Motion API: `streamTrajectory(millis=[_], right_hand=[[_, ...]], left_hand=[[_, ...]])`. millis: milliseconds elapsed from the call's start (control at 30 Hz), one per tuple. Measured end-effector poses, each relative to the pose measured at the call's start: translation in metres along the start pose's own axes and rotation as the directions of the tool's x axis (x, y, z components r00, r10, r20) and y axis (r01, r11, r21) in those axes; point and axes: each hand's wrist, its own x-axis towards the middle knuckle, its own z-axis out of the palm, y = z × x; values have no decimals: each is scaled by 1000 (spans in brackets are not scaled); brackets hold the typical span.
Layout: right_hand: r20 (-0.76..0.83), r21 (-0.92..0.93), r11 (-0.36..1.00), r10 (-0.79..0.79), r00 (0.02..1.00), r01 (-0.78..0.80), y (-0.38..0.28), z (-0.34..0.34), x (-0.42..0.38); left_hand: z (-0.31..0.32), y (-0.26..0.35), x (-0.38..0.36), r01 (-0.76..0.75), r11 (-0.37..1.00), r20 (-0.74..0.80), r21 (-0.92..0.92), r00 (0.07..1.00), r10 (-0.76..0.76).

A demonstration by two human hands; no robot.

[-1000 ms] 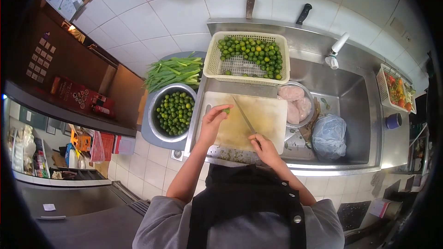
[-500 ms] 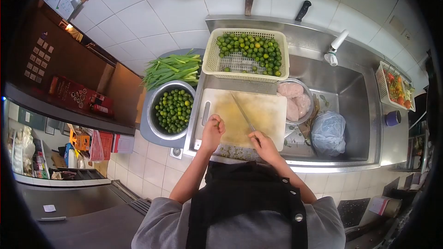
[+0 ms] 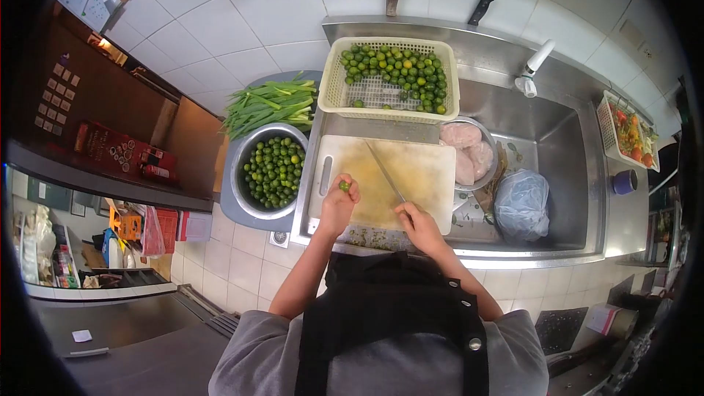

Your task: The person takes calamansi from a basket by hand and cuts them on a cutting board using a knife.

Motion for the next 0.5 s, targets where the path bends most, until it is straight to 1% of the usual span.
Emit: streamTrajectory(millis=[33,67,133,167,200,233,267,333,367,433,467,500], right_hand=[[26,-3,999,39,999,-39,-3,-1,0],[27,-2,999,39,999,-39,-4,-1,1],[32,-4,999,39,999,-39,-4,-1,1],[30,-4,999,41,999,-41,-3,0,0],[18,-28,999,21,1000,-21,-3,1,-2],[5,-54,999,1,1000,-1,-3,1,-2],[4,-52,999,4,1000,-3,-4,2,-3],[-33,-43,995,-94,995,92,-16,-1,-4],[-32,-41,995,-91,995,89,-18,0,-6],[18,-39,999,-28,999,29,-20,2,-10],[18,-39,999,-26,999,27,-19,3,-12],[58,-43,999,0,998,2,-18,4,-13]], left_hand=[[1,1,0,30,996,5,-80,1000,-30],[0,1,0,30,996,4,-80,1000,-30],[-10,-1,1,82,997,26,2,996,-82],[-17,-7,4,84,996,27,3,996,-84],[-22,-12,7,55,978,-16,200,998,-53],[-27,-17,8,32,920,-50,391,999,-14],[-31,-23,8,35,919,-50,392,999,-16],[-28,-30,5,-58,759,-61,649,990,128],[-30,-35,5,-54,759,-63,649,990,125],[-36,-44,7,-183,690,-15,701,963,270],[-39,-49,6,-181,691,-15,700,963,268],[-39,-51,5,-194,636,-22,747,949,315]])
